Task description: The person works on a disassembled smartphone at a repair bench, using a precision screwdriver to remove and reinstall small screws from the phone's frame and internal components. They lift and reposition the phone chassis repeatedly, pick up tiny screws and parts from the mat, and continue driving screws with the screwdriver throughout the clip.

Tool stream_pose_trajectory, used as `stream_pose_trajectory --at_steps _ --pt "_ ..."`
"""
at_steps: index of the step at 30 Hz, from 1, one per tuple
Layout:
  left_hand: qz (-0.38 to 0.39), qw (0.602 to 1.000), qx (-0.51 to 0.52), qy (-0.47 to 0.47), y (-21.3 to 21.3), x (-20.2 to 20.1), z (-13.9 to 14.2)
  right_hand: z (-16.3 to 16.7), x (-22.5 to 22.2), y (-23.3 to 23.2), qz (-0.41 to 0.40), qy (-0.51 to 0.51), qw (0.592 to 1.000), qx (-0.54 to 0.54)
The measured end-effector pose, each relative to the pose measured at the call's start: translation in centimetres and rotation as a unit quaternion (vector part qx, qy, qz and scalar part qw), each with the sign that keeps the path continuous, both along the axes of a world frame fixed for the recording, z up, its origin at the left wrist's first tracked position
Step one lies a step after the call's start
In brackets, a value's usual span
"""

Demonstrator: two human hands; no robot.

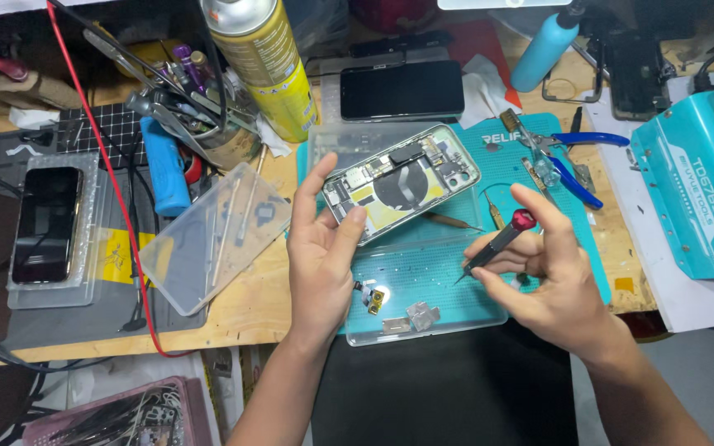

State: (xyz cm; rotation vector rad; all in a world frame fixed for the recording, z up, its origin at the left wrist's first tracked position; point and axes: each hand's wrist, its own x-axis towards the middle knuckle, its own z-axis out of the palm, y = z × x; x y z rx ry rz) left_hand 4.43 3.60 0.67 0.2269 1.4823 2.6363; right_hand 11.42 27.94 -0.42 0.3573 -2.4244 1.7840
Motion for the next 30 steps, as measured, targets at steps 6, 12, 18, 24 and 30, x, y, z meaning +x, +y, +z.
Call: stream_pose_trajectory --at_steps 6,12,18,24,30 --pt "0.041 0.999 -0.013 0.005 -0.6 -0.4 -0.8 -0.8 0.1 0.1 -0.027 0.023 0.999 -0.008" --pt "0.046 0.999 -0.009 -0.005 -0.7 -0.3 -0.8 -1.0 0.0 0.1 -0.022 0.04 0.999 -0.002" --pt "0.042 0.999 -0.01 -0.002 -0.6 -0.3 -1.0 -1.0 0.2 -0.4 -0.023 0.062 0.998 0.007" --pt "0.04 0.999 -0.009 -0.008 -0.5 -0.3 -0.9 -1.0 -0.2 -1.0 -0.008 0.07 0.997 0.015" --pt "0.038 0.999 0.003 -0.006 -0.6 -0.4 -0.8 -1.1 -0.7 -1.1 -0.013 0.077 0.997 0.014"
